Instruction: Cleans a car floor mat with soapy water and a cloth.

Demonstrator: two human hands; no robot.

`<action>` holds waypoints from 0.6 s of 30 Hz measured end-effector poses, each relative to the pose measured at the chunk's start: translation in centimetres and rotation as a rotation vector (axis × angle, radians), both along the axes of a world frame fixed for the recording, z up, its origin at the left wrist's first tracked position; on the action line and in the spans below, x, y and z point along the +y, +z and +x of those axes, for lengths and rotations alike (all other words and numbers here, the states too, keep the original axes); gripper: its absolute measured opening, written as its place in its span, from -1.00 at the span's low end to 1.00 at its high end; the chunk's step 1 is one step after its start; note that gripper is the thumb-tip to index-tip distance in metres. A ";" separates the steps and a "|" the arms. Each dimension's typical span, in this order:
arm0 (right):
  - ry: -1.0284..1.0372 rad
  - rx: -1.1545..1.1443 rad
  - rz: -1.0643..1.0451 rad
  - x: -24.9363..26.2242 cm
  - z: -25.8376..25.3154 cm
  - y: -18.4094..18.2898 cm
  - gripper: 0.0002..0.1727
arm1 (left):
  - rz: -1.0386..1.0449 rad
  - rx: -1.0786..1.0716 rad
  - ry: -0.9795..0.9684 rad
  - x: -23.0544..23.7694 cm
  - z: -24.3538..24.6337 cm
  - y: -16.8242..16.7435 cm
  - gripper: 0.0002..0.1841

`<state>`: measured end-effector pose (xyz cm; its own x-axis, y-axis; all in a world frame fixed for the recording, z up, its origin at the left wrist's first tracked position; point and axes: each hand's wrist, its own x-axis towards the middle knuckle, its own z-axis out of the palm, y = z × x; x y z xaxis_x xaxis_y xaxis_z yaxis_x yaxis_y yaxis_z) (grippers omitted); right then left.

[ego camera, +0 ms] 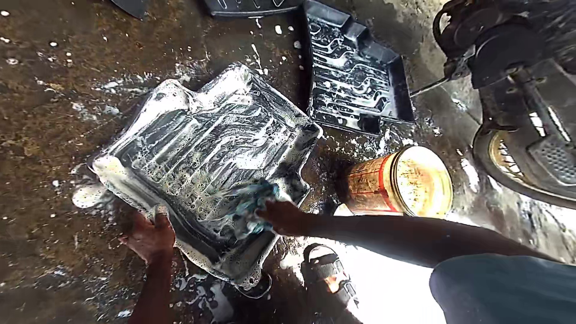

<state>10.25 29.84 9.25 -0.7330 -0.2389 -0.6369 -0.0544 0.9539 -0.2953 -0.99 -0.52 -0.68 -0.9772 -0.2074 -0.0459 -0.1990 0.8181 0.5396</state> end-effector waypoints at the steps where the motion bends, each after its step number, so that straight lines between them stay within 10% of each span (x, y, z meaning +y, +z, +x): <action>1: 0.003 0.001 0.060 1.7 -0.6 -0.1 -0.36 | -0.004 0.000 -0.005 0.0 0.0 0.1 -0.41; 6: 0.025 0.084 0.267 5.1 -4.8 0.7 -0.44 | -0.001 -0.017 0.004 0.2 0.0 0.4 -0.42; 18: -0.824 0.346 0.432 16.4 -20.2 -0.3 -0.39 | -0.010 -0.038 0.049 0.5 0.1 0.8 -0.40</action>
<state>-9.99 46.19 8.99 -0.7277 0.6313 -0.2682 0.6566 0.7542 -0.0062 -0.90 -0.02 0.14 -0.9634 -0.2555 -0.0806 -0.2592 0.8124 0.5224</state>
